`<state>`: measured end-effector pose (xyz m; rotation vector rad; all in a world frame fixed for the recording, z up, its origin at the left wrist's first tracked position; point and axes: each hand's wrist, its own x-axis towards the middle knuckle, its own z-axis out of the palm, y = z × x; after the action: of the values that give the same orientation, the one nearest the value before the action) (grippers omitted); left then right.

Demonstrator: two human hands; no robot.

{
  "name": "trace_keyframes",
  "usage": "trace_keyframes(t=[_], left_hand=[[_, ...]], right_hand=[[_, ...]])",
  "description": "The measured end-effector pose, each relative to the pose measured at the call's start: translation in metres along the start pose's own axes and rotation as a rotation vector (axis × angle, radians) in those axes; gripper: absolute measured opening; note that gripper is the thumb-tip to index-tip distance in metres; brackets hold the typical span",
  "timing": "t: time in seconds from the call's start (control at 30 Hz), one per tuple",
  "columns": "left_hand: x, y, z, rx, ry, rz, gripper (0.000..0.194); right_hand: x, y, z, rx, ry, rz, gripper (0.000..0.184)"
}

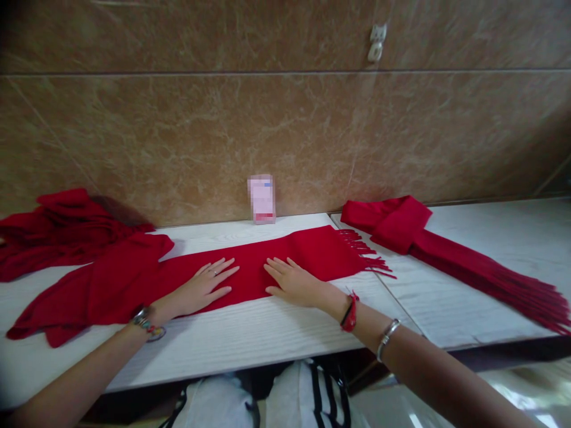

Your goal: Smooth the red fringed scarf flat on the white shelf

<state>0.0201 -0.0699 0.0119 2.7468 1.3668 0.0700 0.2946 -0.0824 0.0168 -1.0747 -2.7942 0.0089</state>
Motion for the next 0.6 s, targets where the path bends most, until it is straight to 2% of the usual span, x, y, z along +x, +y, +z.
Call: trace_keyframes(t=[0.1, 0.23, 0.4, 0.6], left_hand=[[0.015, -0.009, -0.015, -0.059, -0.022, 0.026, 0.048], [0.059, -0.03, -0.033, -0.152, 0.01, -0.015, 0.042], [0.11, -0.055, -0.037, -0.252, -0.09, -0.114, 0.037], [0.124, -0.064, -0.034, -0.37, -0.224, -0.098, 0.022]], right_hand=[[0.003, -0.015, -0.007, -0.003, 0.028, -0.07, 0.055], [0.014, -0.039, -0.015, -0.01, 0.058, -0.176, 0.043], [0.024, -0.051, -0.015, -0.118, 0.031, -0.252, 0.033], [0.023, -0.052, -0.012, -0.175, 0.069, -0.23, 0.029]])
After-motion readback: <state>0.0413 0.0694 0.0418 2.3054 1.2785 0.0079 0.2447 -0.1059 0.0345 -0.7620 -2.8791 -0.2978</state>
